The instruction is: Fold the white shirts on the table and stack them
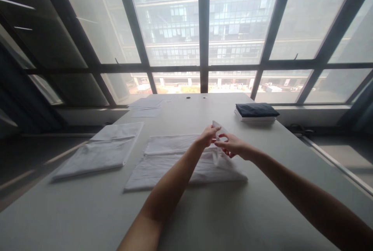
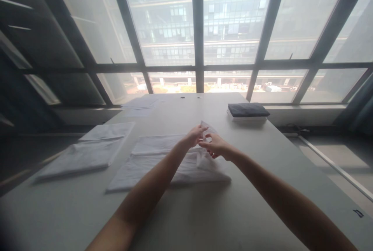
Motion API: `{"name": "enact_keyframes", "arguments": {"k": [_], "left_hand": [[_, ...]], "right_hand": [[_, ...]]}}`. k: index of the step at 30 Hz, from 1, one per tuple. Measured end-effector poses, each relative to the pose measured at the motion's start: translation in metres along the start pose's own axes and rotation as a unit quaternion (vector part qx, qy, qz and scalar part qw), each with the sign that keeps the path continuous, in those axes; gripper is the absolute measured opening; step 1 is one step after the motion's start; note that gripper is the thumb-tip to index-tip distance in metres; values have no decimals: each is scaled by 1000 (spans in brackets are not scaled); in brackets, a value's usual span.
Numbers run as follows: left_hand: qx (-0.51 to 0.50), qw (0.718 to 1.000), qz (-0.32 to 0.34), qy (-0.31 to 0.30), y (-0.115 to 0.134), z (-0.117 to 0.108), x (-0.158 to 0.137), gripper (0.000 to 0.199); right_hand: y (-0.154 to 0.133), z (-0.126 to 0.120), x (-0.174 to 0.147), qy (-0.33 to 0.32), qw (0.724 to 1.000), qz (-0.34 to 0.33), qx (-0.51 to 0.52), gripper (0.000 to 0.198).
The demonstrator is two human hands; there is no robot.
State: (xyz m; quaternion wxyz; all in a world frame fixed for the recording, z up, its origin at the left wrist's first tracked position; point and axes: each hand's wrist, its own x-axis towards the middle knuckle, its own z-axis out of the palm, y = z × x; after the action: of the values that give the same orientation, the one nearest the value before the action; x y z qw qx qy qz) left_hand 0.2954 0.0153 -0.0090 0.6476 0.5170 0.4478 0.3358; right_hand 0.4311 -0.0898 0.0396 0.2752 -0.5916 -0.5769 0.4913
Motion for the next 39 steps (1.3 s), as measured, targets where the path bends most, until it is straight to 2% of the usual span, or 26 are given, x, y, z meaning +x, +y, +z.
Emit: {"name": "enact_keyframes", "arguments": {"k": [2, 3, 5, 8, 11, 15, 19, 21, 23, 25, 27, 28, 31, 33, 35, 37, 39], "left_hand": [[9, 999, -10, 33, -14, -4, 0, 40], [11, 999, -17, 44, -19, -5, 0, 39], [17, 998, -29, 51, -25, -6, 0, 34], [40, 997, -42, 52, -24, -9, 3, 26], [86, 994, -50, 44, -18, -16, 3, 19], [200, 978, -45, 22, -6, -37, -6, 17], [369, 928, -41, 45, 9, -58, -16, 25], [413, 907, -31, 81, 14, -59, -18, 38], [448, 885, 18, 124, 14, -49, -19, 50], [483, 857, 120, 133, 6, -32, -18, 46], [520, 821, 222, 79, -6, -14, -16, 40], [541, 804, 244, 42, -14, -6, -16, 41], [596, 768, 231, -29, -34, 4, -14, 47], [625, 747, 222, -37, -41, 2, -13, 50], [649, 726, 224, -38, -44, -2, -12, 52], [661, 715, 222, -41, -44, -5, -9, 53], [658, 719, 218, -39, -45, -7, -7, 51]], "right_hand": [[14, -3, 6, -8, 999, -26, 22, 68], [23, -8, 10, 17, 998, -45, 30, 68], [43, -22, 18, 110, 990, -86, 28, 63], [74, -40, 28, 235, 963, -128, -16, 48], [100, -44, 35, 282, 944, -164, -50, 45], [115, -33, 38, 261, 945, -184, -78, 48], [115, -18, 36, 193, 938, -232, -171, 54], [114, -12, 34, 159, 929, -240, -232, 59], [114, -8, 33, 133, 922, -226, -285, 62], [114, -6, 33, 114, 914, -206, -332, 63], [113, -5, 31, 101, 906, -186, -366, 64], [112, -4, 30, 99, 905, -174, -376, 64], [107, 4, 20, 134, 904, -146, -378, 63], [103, 17, 10, 169, 895, -170, -375, 63], [100, 33, 1, 173, 881, -207, -389, 65], [98, 49, -5, 159, 870, -208, -417, 71], [97, 61, -7, 148, 867, -178, -441, 78]]}}
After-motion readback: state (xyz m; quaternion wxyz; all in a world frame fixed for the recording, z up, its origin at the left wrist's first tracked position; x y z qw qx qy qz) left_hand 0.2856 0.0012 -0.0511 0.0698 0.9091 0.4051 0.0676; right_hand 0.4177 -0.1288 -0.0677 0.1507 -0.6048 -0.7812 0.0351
